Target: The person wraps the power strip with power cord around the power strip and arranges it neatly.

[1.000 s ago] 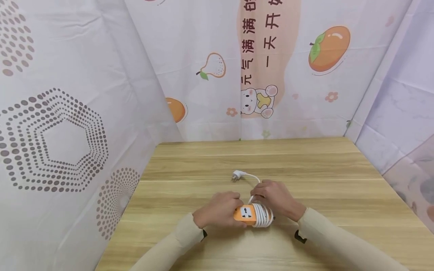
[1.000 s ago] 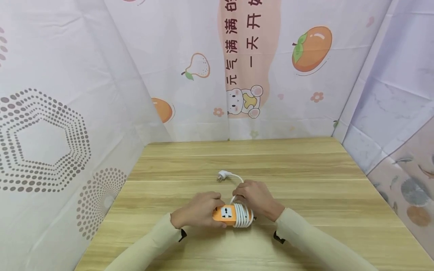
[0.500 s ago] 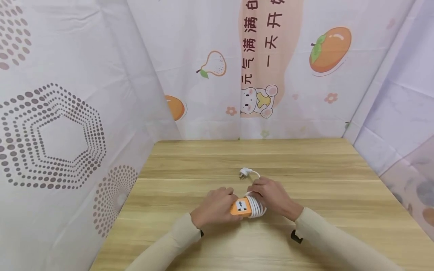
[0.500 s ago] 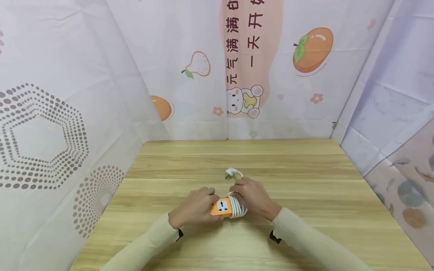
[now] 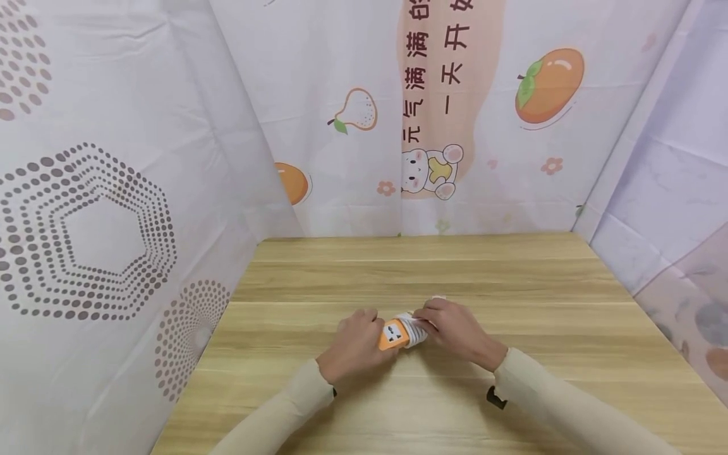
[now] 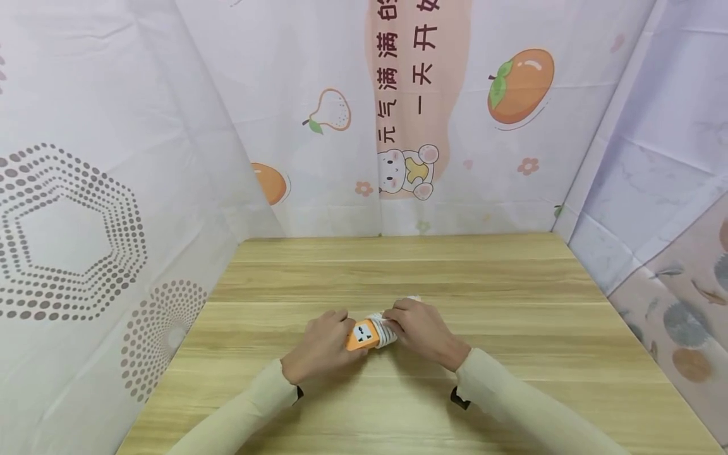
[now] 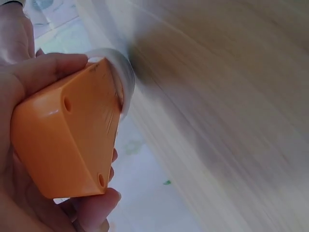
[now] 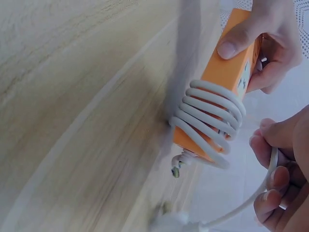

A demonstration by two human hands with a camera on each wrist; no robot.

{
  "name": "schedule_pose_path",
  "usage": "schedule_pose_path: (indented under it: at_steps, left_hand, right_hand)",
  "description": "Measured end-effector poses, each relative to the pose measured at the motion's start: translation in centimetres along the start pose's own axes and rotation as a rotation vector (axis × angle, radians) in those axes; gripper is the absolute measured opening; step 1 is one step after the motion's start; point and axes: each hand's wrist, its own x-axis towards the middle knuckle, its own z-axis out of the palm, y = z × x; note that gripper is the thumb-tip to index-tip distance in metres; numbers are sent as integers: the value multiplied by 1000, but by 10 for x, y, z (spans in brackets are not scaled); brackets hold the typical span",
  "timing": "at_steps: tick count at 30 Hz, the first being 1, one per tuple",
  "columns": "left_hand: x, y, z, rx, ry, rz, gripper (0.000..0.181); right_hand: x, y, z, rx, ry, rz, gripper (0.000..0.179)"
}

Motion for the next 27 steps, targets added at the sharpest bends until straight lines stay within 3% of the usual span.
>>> schedule_pose_path:
  at_steps: [6, 10, 14, 22, 27]
  left_hand:
    - [1, -10, 3, 22, 76, -62, 47]
    - [1, -12, 2, 11, 78, -100, 48]
    - [2, -11, 0, -9, 92, -113, 50]
    - [6, -14, 5, -57, 222, -137, 50]
    - [9, -12, 4, -120, 235, -159, 45]
  right_hand:
    - [0, 1, 1, 3, 55, -41, 10]
    - [0, 0, 1, 13, 59, -52, 14]
    - [1, 0, 1, 21, 66, -55, 15]
    - [-2, 0, 1, 33, 78, -55, 15]
    - [-4, 0, 1, 51, 83, -57, 15]
